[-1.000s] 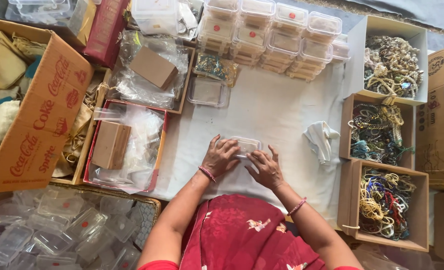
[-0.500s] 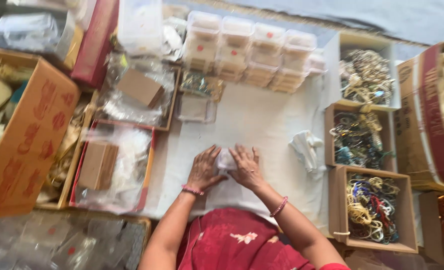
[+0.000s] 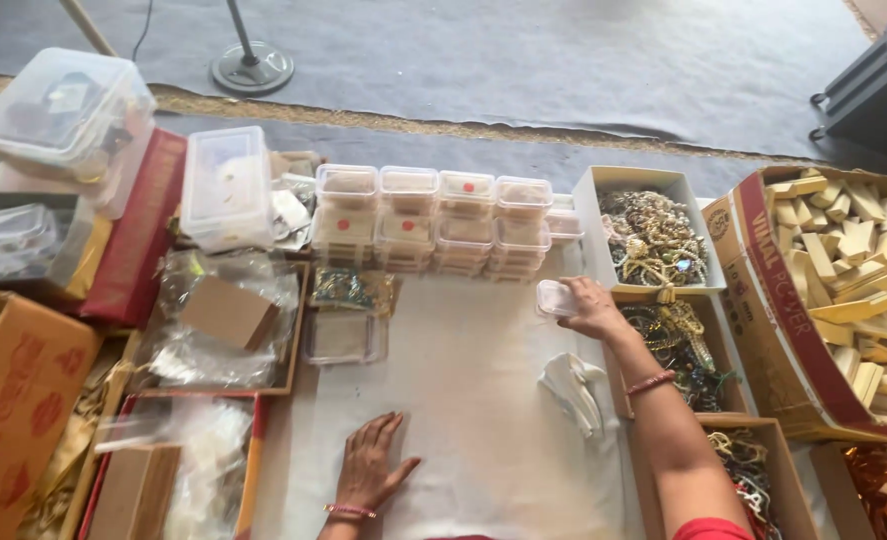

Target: The person cleans a silver chain with a white cloth, then places it into a small cloth pouch and a plastic container. They repeat this process with a second silver chain, wiping it clean before packaging it.

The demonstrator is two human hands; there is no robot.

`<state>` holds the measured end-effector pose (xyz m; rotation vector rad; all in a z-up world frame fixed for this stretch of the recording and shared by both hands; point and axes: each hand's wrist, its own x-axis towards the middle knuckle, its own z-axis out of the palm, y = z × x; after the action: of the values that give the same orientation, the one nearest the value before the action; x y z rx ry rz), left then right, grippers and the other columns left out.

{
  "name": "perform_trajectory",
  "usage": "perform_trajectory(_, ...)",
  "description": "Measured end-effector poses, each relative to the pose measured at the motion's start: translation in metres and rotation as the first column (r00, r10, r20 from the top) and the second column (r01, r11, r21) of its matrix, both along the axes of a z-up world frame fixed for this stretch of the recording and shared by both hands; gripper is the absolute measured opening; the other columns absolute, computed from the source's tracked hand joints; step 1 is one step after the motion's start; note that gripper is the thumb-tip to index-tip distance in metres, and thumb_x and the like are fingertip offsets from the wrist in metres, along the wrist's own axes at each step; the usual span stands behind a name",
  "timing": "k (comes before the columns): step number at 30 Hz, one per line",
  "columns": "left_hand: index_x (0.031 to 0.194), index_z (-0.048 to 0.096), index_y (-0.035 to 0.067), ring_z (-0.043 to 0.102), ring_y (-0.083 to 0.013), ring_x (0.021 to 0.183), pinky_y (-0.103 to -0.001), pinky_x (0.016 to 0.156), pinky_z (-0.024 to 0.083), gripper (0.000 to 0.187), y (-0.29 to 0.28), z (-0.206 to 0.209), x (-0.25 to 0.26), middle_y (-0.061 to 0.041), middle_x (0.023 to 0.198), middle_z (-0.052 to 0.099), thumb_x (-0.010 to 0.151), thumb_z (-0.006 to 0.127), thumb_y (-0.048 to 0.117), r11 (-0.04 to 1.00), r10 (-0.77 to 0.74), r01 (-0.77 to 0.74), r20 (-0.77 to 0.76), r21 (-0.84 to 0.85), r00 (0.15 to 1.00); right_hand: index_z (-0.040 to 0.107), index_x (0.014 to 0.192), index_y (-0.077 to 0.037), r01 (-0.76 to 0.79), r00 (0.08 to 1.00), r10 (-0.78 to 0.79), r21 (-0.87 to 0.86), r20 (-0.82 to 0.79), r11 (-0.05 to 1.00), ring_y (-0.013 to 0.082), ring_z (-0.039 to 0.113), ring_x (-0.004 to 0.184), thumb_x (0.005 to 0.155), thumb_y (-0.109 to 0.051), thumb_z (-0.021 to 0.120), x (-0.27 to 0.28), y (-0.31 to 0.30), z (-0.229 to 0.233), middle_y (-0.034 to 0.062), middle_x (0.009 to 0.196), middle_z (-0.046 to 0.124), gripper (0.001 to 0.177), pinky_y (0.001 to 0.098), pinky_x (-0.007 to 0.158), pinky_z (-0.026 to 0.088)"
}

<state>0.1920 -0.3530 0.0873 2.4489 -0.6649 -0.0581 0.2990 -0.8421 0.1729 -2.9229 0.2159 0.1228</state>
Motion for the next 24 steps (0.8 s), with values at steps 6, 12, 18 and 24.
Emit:
perform_trajectory(6,0.139,0.061,0.021,0.041,-0.024,0.137,-0.043,0.113,0.031,0.07,-0.001,-0.027,0.006,-0.004,0.15,0.049,0.078,0.079,0.051,0.996,0.007,0.002,-0.109,0.09,0.994,0.054,0.148,-0.015,0.142,0.97,-0.101,-0.18,0.219,0.973,0.0317,0.049,0.143,0.099,0.007,0.051,0.009,-0.023,-0.148,0.0156,0.162,0.049,0.054,0.0389,0.116,0.043)
perform_trajectory(12,0.13,0.068,0.019,0.048,-0.0273,0.132,-0.048,0.108,0.036,0.073,0.004,-0.087,0.01,-0.008,0.144,0.054,0.067,0.085,0.052,1.0,0.0,0.0,-0.004,0.016,1.0,0.052,0.148,-0.018,0.231,0.896,-0.134,-0.187,0.424,0.955,0.0328,0.047,0.144,0.092,0.003,0.046,0.035,-0.029,-0.165,0.0147,0.155,0.051,0.06,0.0431,0.118,0.037)
perform_trajectory(18,0.105,0.08,0.03,0.068,-0.0158,0.115,-0.039,0.103,0.048,0.023,0.006,-0.211,0.015,0.001,0.118,0.072,0.083,0.074,0.029,0.991,0.134,-0.126,0.3,-0.046,0.944,0.039,0.16,-0.034,0.079,0.965,-0.028,-0.185,0.262,0.979,0.03,0.032,0.154,0.089,0.002,0.047,0.065,-0.04,-0.144,0.0089,0.166,0.037,0.079,0.0431,0.129,0.022)
perform_trajectory(24,0.096,0.082,0.027,0.069,-0.0171,0.108,-0.038,0.098,0.047,0.021,-0.001,-0.17,0.015,0.0,0.112,0.073,0.079,0.071,0.026,0.99,0.14,-0.13,0.286,-0.055,0.948,0.015,0.163,-0.027,0.076,0.988,-0.05,-0.178,0.146,0.981,0.0353,0.008,0.157,0.094,-0.051,0.058,0.06,-0.033,-0.15,0.0119,0.17,0.013,0.085,0.0482,0.127,0.003)
